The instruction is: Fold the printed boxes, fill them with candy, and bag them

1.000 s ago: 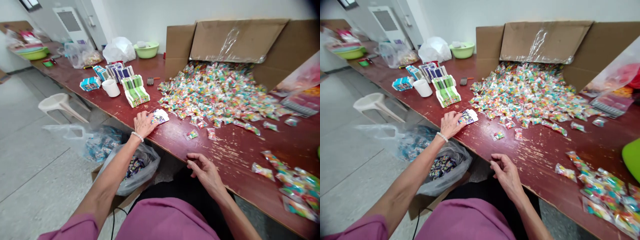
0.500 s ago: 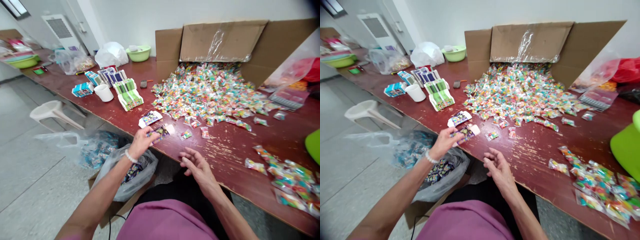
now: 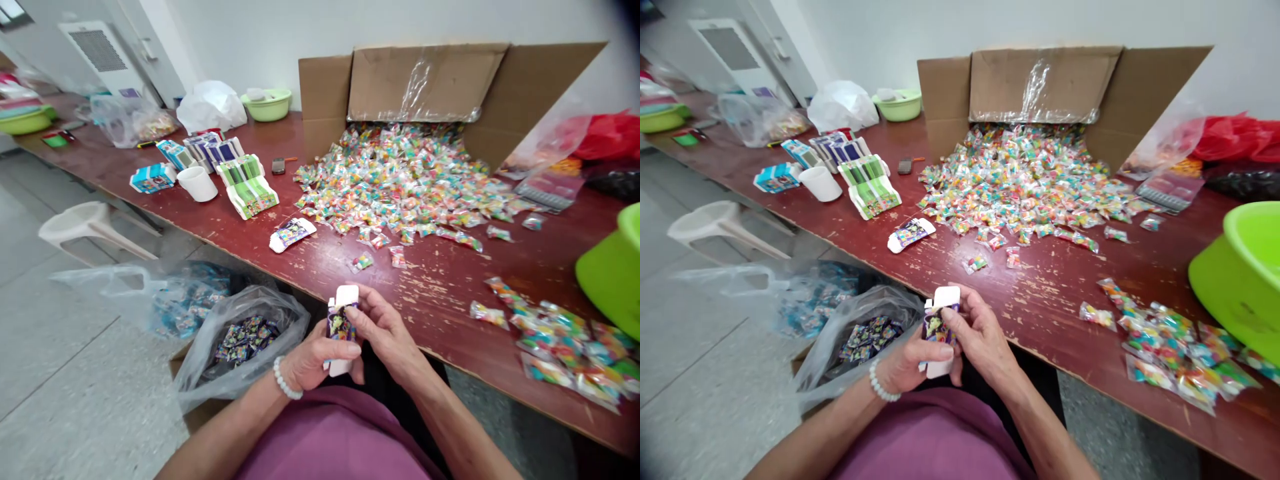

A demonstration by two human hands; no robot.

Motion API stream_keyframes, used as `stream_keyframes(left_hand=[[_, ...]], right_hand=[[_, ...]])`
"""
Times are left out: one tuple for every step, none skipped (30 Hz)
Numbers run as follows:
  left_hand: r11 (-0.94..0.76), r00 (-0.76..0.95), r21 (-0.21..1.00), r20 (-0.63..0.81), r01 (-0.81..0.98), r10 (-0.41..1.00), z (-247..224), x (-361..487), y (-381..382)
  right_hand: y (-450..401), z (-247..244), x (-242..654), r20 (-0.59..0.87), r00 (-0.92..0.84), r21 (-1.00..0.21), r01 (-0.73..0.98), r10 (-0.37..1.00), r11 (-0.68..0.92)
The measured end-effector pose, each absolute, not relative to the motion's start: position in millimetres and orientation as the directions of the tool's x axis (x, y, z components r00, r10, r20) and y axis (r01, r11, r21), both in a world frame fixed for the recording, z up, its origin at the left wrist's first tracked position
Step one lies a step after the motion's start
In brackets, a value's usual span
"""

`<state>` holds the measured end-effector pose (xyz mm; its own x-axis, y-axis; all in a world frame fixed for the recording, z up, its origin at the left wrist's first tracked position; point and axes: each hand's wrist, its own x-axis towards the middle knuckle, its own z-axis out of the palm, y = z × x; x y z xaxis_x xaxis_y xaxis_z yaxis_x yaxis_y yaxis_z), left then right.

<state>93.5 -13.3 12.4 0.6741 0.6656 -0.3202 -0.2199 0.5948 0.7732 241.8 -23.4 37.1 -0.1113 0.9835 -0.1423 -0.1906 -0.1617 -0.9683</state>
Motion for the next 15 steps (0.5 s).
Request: stream_keyframes(left_hand=[[0.558, 0.653, 0.808, -0.319, -0.192, 0.687, 15, 94, -13], [0.511, 0.631, 0.846, -0.314, -0.154, 0.71, 19, 93, -11], [0.463, 0.607, 0.879, -0.308, -0.112, 0.732, 23, 92, -10], [0.419, 0.581, 0.905, -0.302, -0.075, 0.756, 27, 91, -8], [0.384, 0.557, 0.922, -0.294, -0.049, 0.777, 30, 91, -6], [0.362, 0.539, 0.931, -0.288, -0.035, 0.791, 33, 91, -4], [0.354, 0.525, 0.935, -0.288, -0.028, 0.801, 35, 91, -3], [0.358, 0.516, 0.933, -0.294, -0.026, 0.804, 36, 92, -3], [0.371, 0.51, 0.928, -0.306, -0.029, 0.804, 36, 94, -3], [0.387, 0.499, 0.921, -0.319, -0.035, 0.806, 35, 96, -3], [0.404, 0.489, 0.914, -0.334, -0.042, 0.806, 34, 98, -4], [0.42, 0.479, 0.906, -0.347, -0.05, 0.806, 33, 100, -4], [0.438, 0.477, 0.897, -0.358, -0.064, 0.803, 31, 102, -5], [0.46, 0.483, 0.884, -0.368, -0.083, 0.795, 29, 103, -6], [0.486, 0.494, 0.867, -0.377, -0.109, 0.783, 28, 104, -6]], right_hand=[[-25, 36, 239, -0.141, -0.115, -0.967, -0.198, 0.983, -0.162], [-26, 34, 237, -0.144, -0.123, -0.966, -0.199, 0.982, -0.166], [-28, 33, 234, -0.149, -0.129, -0.966, -0.195, 0.98, -0.173], [-28, 31, 231, -0.154, -0.129, -0.966, -0.187, 0.98, -0.177], [-28, 30, 228, -0.155, -0.118, -0.968, -0.182, 0.981, -0.174], [-28, 29, 225, -0.15, -0.1, -0.969, -0.181, 0.984, -0.166], [-28, 29, 222, -0.143, -0.071, -0.972, -0.179, 0.987, -0.154], [-28, 29, 220, -0.135, -0.043, -0.976, -0.168, 0.99, -0.141], [-28, 30, 219, -0.128, -0.023, -0.981, -0.147, 0.992, -0.13], [-28, 31, 219, -0.119, -0.006, -0.986, -0.119, 0.993, -0.119], [-27, 32, 219, -0.112, 0.006, -0.989, -0.095, 0.994, -0.111], [-28, 32, 221, -0.108, 0.015, -0.991, -0.082, 0.994, -0.107], [-28, 33, 223, -0.11, 0.017, -0.991, -0.085, 0.994, -0.108], [-28, 33, 225, -0.114, 0.004, -0.988, -0.101, 0.993, -0.113], [-29, 33, 228, -0.122, -0.024, -0.985, -0.121, 0.992, -0.124]])
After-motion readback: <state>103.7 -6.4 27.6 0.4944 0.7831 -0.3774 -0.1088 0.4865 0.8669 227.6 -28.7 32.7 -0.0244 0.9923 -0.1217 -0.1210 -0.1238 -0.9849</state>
